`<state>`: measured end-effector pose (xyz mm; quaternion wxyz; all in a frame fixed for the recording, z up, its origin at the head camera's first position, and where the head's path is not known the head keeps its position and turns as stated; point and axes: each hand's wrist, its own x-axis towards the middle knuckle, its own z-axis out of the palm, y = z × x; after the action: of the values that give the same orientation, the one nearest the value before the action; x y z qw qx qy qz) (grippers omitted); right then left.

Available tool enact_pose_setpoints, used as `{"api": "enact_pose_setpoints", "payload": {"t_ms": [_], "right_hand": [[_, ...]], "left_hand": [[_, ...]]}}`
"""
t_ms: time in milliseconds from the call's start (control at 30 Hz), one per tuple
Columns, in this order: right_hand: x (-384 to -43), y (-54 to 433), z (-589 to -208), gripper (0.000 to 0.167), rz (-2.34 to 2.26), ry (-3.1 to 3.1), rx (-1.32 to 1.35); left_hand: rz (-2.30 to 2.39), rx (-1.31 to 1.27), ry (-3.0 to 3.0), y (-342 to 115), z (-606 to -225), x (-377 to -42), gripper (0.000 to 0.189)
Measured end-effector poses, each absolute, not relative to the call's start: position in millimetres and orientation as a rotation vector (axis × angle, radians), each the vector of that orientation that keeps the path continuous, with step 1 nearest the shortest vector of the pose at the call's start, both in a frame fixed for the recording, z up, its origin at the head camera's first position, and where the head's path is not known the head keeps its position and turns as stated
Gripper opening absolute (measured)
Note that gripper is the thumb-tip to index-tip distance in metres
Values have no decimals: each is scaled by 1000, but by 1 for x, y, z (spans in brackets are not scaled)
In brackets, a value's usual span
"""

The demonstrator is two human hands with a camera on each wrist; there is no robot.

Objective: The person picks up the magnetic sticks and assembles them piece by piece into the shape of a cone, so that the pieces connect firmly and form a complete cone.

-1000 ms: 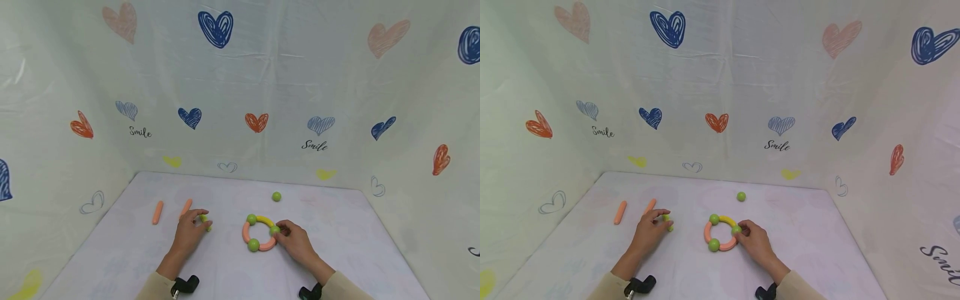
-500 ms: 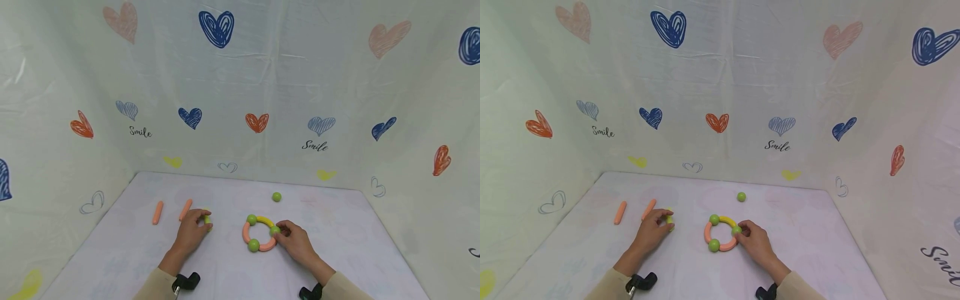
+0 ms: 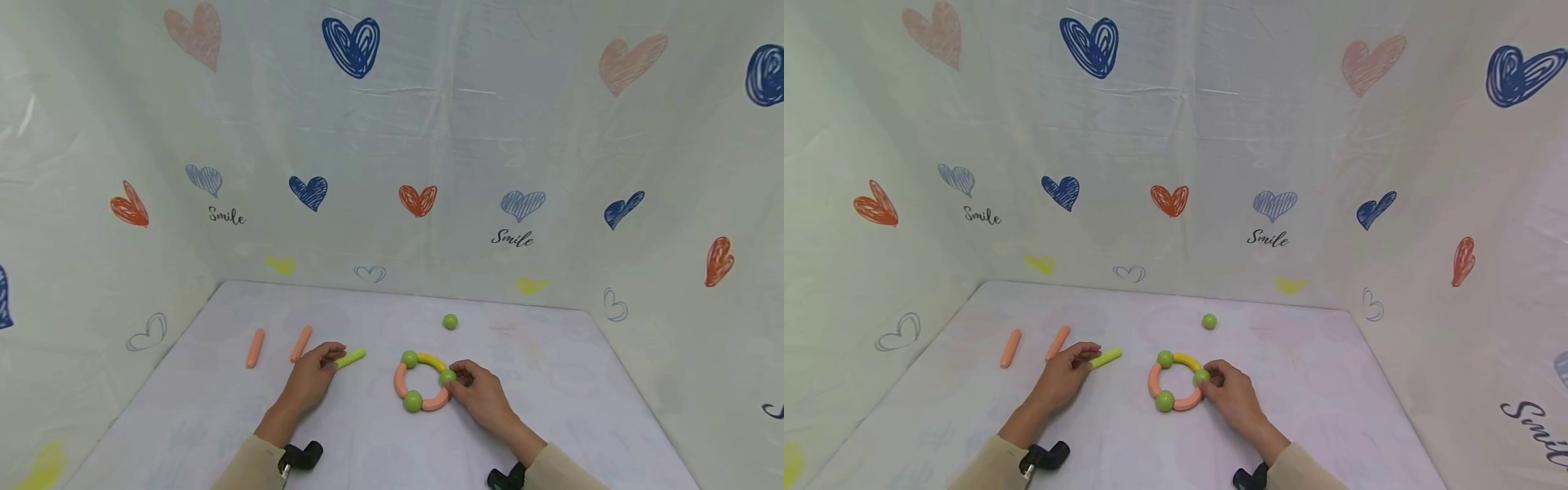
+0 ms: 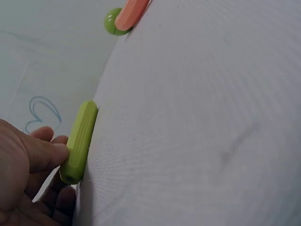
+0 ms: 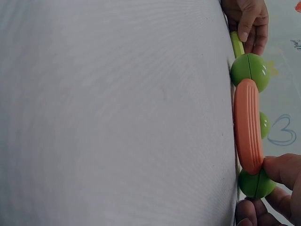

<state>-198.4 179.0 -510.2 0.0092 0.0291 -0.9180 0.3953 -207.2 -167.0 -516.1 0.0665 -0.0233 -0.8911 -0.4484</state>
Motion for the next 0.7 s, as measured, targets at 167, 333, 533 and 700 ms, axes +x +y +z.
{"api": "enact_pose_setpoints", "payload": {"t_ms": [167,333,533,700], "right_hand": [[-200,179,-511,29,1237,-2858,92],[-200,179,-512,28,1235,-2860,87],[-199,179,-512,29,1229,-2866,99],[-199,179,-511,28,1242,-2859,86]], "left_hand": [[-1261,-51,-2702,-168,-518,-208,36],[-1185,-28,-2731,-168,-518,-208,34],[-1151,-27,-2749,-168,-518,-209,31],[-1101,-29,-2762,-166,-517,-210,28]]}}
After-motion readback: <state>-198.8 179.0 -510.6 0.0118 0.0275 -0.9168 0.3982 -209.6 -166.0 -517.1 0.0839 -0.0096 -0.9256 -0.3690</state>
